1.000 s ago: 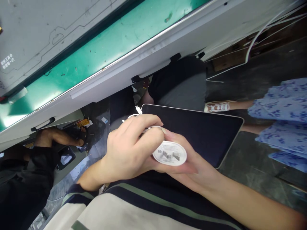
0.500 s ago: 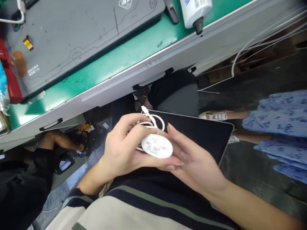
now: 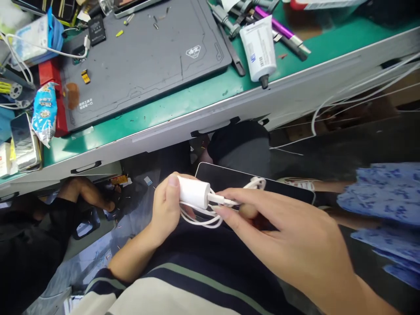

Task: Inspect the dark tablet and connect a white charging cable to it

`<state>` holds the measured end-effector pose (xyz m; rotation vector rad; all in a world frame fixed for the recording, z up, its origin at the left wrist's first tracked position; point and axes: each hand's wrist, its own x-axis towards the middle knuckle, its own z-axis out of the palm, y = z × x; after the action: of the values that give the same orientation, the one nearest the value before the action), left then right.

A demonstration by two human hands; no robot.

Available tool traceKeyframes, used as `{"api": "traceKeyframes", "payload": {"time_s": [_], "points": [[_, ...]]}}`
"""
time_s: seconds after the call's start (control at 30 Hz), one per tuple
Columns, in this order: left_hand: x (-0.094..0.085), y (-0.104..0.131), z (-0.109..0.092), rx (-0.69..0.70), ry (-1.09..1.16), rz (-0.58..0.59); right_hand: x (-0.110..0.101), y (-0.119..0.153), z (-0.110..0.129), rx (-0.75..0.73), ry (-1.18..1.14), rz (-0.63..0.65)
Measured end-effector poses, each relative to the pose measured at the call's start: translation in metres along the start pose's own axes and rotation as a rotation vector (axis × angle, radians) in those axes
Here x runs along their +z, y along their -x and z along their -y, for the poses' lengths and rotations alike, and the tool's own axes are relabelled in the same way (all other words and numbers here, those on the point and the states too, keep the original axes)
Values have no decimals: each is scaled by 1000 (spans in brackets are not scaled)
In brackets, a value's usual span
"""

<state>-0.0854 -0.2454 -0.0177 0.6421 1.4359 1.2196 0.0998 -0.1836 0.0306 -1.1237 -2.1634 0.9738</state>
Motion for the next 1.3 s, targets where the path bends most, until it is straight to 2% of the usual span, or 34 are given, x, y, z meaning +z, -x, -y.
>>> {"api": "traceKeyframes", "payload": {"time_s": [0.07, 0.17, 0.27, 0.4, 0.5, 0.63, 0.73, 0.83, 0.97, 1.1, 1.3], "points": [[-3, 1, 2, -70, 46, 19, 1, -1, -1, -28, 20, -6], [-11, 1, 1, -68, 99, 200, 0, -3, -6, -30, 16, 46], [-16, -2, -6, 89, -34, 337, -3, -4, -12, -14, -48, 92], [-21, -6, -18, 354, -187, 373, -7, -5, -14, 26, -185, 226], [-24, -4, -19, 388, -174, 400, -9, -7, -13, 28, -258, 318], [-19, 5, -8, 294, 28, 322, -5, -12, -8, 54, -374, 429], [-10, 9, 7, 306, 149, 243, 4, -12, -6, 42, -399, 424], [-6, 9, 17, 307, 168, 231, 13, -9, -5, -12, -413, 402], [-8, 10, 19, 226, 168, 251, 21, -7, -1, -48, -450, 404], [-3, 13, 15, 176, 262, 179, 25, -6, 5, 26, -495, 405], [10, 12, 8, 176, 520, -115, 27, 11, 4, 124, -639, 292]]}}
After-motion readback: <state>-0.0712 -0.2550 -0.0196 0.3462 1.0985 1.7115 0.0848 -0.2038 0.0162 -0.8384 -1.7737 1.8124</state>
